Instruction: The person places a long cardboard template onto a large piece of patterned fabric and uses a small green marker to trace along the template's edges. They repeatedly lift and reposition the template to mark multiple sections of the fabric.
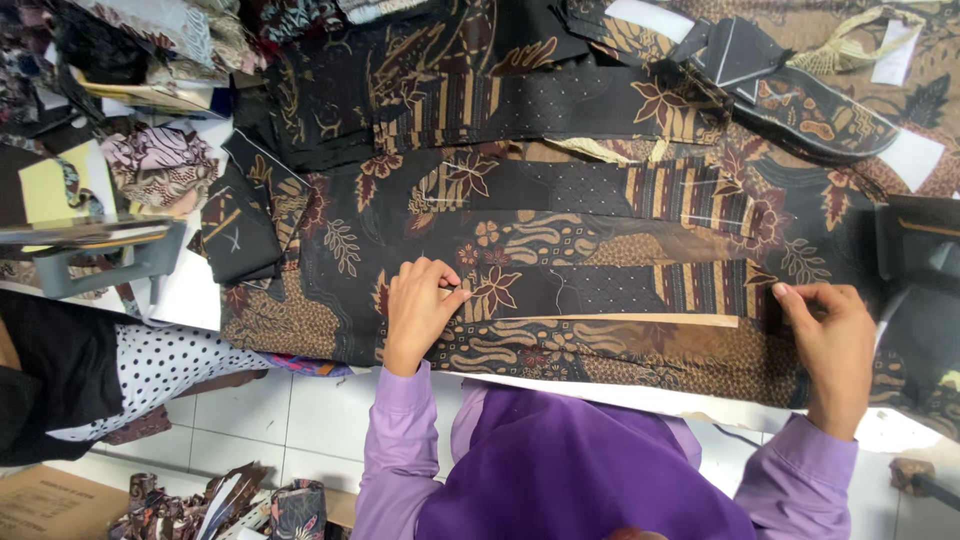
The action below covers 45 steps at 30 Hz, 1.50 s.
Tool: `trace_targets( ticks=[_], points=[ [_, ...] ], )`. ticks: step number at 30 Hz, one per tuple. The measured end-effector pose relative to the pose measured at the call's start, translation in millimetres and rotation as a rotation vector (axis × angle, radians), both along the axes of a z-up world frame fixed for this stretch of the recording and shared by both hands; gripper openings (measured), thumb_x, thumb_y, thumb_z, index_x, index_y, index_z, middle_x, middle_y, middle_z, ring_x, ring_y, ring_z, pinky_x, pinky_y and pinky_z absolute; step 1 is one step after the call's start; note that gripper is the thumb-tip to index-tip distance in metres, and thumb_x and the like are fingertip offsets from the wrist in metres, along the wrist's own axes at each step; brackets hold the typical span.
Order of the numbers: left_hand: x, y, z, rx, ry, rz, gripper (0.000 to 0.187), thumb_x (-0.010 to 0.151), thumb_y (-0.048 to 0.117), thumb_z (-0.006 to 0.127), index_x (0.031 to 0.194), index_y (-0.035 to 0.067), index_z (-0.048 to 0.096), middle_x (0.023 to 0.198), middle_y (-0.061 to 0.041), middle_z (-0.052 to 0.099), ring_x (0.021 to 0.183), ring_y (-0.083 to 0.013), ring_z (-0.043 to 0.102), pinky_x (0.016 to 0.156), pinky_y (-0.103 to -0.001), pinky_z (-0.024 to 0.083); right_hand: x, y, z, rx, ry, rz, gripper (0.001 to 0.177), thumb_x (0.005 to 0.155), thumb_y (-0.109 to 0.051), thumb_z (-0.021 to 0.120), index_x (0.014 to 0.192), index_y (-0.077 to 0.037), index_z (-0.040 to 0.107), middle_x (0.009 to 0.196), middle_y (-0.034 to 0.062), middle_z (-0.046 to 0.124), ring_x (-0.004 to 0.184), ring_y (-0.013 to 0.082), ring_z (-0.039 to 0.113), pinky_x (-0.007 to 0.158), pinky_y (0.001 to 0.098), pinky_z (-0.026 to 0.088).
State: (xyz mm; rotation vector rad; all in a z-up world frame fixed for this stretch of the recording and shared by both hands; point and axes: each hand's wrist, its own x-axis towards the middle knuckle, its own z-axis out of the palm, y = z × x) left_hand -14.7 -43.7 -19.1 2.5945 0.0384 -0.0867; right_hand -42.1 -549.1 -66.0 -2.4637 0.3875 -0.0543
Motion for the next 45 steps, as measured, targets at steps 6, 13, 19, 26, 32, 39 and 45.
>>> trace_targets(
  ticks=[6, 13, 19, 26, 32, 39, 45],
  points=[
    [4.8, -0.9, -2.5, -0.042, -0.039, -0.055, 0.017, 0.078, 0.021, 0.082, 0.081, 0.012, 0.069, 0.082, -0.001, 0.067, 0.089, -0.0242, 0.059, 0.087, -0.04, 0.04, 8.4, -3.3, 5.8, 0.263, 0.127, -0.079, 0.027, 0.102, -0.025, 0.076, 0.114, -0.001, 0.076, 0.087, 0.0078, 0.071, 0.079, 0.0088, 0.058, 0.069, 0.0257, 0.043],
    [20.4, 4.7, 10.6, -0.098, 0.021, 0.083, 0.015, 0.088, 0.025, 0.076, 0.096, 0.013, 0.071, 0.09, -0.002, 0.073, 0.095, -0.0214, 0.065, 0.097, -0.039, 0.044, 7.0, 12.9, 9.3, 0.316, 0.071, -0.108, 0.026, 0.1, -0.024, 0.077, 0.114, -0.002, 0.076, 0.09, 0.0065, 0.073, 0.079, 0.0083, 0.062, 0.07, 0.024, 0.045],
    [5.9, -37.2, 44.6, -0.532, -0.16, -0.223, 0.055, 0.093, 0.043, 0.074, 0.135, 0.01, 0.06, 0.145, -0.011, 0.059, 0.139, -0.0294, 0.054, 0.117, -0.044, 0.04, -0.4, 22.3, 12.3, -0.195, -0.121, -0.029, 0.018, 0.107, -0.027, 0.078, 0.108, -0.008, 0.079, 0.097, 0.0097, 0.069, 0.089, 0.0218, 0.065, 0.08, 0.0348, 0.048],
    [-52.5, -129.1, 82.7, -1.938, 0.469, -1.333, 0.136, 0.07, 0.095, 0.038, 0.169, 0.007, 0.006, 0.176, -0.012, 0.013, 0.163, -0.0216, 0.011, 0.133, -0.045, 0.006, -11.3, 47.1, 30.7, -0.138, -0.107, 0.013, 0.019, 0.107, -0.028, 0.078, 0.104, -0.009, 0.076, 0.094, 0.0066, 0.067, 0.084, 0.022, 0.064, 0.079, 0.0365, 0.048],
    [-42.1, -122.7, 90.5, -1.874, 0.513, -1.373, 0.133, 0.071, 0.094, 0.038, 0.169, 0.008, 0.009, 0.178, -0.012, 0.014, 0.164, -0.0224, 0.014, 0.133, -0.047, 0.009, -10.9, 83.2, 54.2, -0.09, -0.026, 0.133, 0.017, 0.095, -0.027, 0.078, 0.106, -0.015, 0.079, 0.092, 0.0061, 0.064, 0.074, 0.0246, 0.061, 0.068, 0.0369, 0.047],
    [-50.2, -51.0, 56.2, -1.394, 0.224, -0.481, 0.066, 0.102, 0.054, 0.061, 0.141, 0.001, 0.058, 0.147, -0.018, 0.055, 0.14, -0.0314, 0.053, 0.122, -0.046, 0.039, -23.7, 92.1, 56.5, -0.184, 0.002, 0.17, 0.021, 0.096, -0.033, 0.076, 0.108, -0.015, 0.078, 0.104, 0.0053, 0.067, 0.081, 0.0255, 0.067, 0.07, 0.0368, 0.051],
    [-39.0, -3.9, 14.8, 0.035, -0.157, 0.196, 0.057, 0.085, 0.024, 0.08, 0.133, 0.002, 0.057, 0.126, -0.021, 0.054, 0.116, -0.0391, 0.051, 0.099, -0.049, 0.043, -27.3, 90.1, 51.6, -0.264, 0.006, 0.16, 0.025, 0.096, -0.036, 0.077, 0.112, -0.016, 0.078, 0.111, 0.0051, 0.068, 0.081, 0.0268, 0.068, 0.071, 0.0381, 0.053]
  ],
)
